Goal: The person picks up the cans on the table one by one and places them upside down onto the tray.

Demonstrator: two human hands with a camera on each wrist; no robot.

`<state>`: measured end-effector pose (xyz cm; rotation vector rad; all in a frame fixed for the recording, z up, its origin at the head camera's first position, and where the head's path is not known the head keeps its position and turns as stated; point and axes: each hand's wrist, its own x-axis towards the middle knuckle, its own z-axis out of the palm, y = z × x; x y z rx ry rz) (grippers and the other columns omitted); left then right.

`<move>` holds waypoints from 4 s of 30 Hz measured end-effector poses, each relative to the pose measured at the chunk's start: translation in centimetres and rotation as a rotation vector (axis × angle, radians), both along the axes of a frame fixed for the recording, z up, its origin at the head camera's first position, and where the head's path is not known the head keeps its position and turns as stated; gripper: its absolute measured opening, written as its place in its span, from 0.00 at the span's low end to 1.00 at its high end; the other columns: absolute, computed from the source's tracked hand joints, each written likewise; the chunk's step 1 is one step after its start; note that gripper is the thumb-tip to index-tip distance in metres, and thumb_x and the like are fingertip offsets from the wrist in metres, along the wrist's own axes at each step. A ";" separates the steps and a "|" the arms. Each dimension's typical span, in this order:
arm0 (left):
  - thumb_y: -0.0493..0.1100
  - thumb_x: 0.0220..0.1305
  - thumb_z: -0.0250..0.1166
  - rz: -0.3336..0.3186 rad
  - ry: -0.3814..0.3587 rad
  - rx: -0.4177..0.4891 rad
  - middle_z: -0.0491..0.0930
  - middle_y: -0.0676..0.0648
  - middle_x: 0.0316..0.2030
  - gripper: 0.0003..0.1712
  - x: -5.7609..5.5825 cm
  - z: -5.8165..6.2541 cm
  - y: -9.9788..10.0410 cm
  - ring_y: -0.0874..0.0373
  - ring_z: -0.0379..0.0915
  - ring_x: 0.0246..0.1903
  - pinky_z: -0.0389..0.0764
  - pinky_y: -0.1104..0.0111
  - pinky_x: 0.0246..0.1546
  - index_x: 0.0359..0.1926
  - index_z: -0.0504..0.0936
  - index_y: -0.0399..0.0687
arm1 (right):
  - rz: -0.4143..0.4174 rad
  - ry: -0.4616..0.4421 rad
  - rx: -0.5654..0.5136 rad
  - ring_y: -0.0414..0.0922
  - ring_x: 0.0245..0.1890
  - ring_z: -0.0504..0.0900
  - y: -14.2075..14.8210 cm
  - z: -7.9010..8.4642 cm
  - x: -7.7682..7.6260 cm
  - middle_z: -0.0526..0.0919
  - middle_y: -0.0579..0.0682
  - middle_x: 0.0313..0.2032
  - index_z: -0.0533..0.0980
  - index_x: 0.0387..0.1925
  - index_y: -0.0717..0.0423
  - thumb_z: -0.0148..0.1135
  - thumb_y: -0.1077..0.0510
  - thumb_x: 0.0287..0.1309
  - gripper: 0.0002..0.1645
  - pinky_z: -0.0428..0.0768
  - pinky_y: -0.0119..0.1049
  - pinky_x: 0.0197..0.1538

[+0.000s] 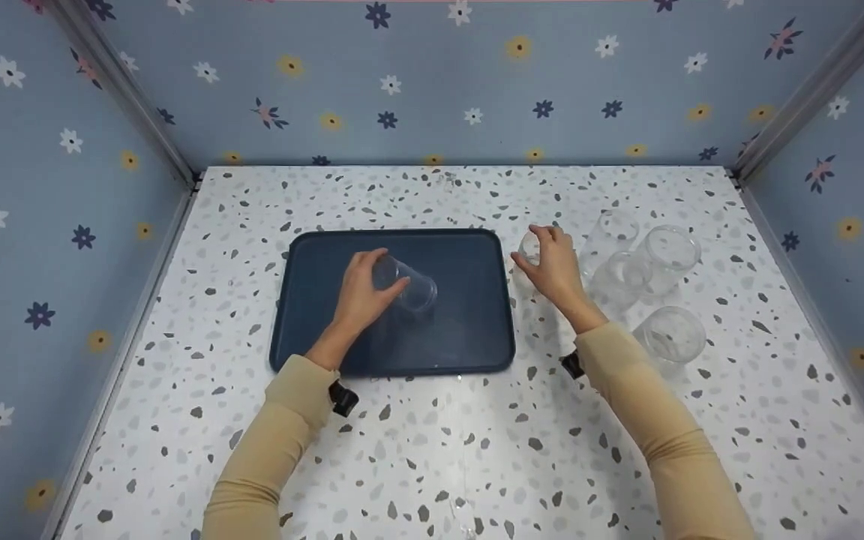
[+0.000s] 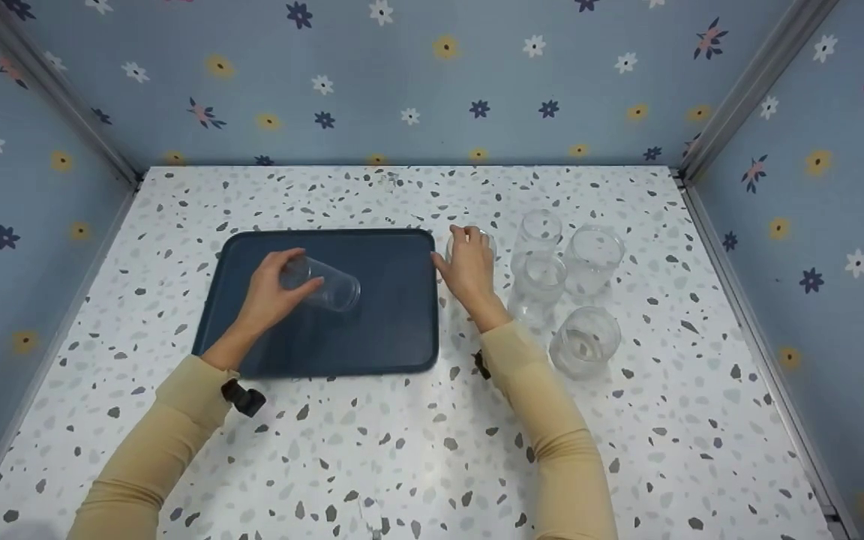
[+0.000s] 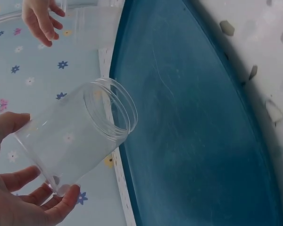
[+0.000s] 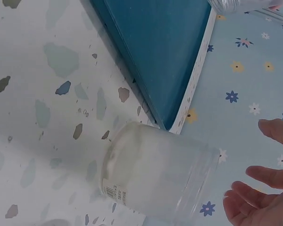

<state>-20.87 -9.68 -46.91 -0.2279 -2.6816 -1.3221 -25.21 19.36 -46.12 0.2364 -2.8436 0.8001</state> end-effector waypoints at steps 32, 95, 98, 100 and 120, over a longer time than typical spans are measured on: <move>0.47 0.54 0.63 0.094 -0.109 -0.237 0.62 0.35 0.51 0.35 -3.5 1.9 -3.5 0.42 0.58 0.52 0.67 0.55 0.47 0.59 0.64 0.35 | -0.182 -0.294 0.207 0.62 0.56 0.58 0.7 -0.4 -3.0 0.58 0.66 0.57 0.56 0.62 0.66 0.58 0.39 0.50 0.47 0.61 0.56 0.52; 0.42 0.56 0.58 0.157 -0.221 -0.454 0.58 0.28 0.54 0.34 -9.1 0.9 -9.1 0.36 0.56 0.53 0.62 0.45 0.49 0.60 0.58 0.28 | -0.154 -0.311 0.394 0.59 0.48 0.68 0.5 0.1 -3.8 0.65 0.67 0.50 0.66 0.51 0.72 0.62 0.37 0.45 0.46 0.73 0.50 0.43; 0.41 0.56 0.58 0.156 -0.225 -0.456 0.57 0.27 0.55 0.34 -9.3 0.7 -9.1 0.36 0.55 0.54 0.62 0.45 0.49 0.60 0.59 0.28 | -0.152 -0.303 0.395 0.59 0.47 0.68 0.5 0.1 -3.8 0.66 0.67 0.49 0.67 0.50 0.72 0.62 0.37 0.45 0.45 0.73 0.50 0.43; 0.41 0.56 0.57 0.158 -0.226 -0.454 0.56 0.27 0.56 0.34 -9.4 0.7 -9.1 0.35 0.54 0.55 0.62 0.45 0.49 0.60 0.58 0.28 | -0.153 -0.296 0.392 0.59 0.47 0.69 0.5 0.1 -3.8 0.66 0.67 0.49 0.68 0.50 0.72 0.63 0.37 0.44 0.45 0.73 0.50 0.43; 0.47 0.60 0.55 0.201 -0.171 -0.486 0.55 0.29 0.57 0.35 -9.5 1.8 -8.1 0.40 0.52 0.58 0.59 0.49 0.53 0.59 0.58 0.25 | -0.159 -0.257 0.385 0.59 0.47 0.69 0.6 0.0 -3.6 0.67 0.66 0.47 0.70 0.47 0.69 0.62 0.37 0.44 0.41 0.73 0.52 0.42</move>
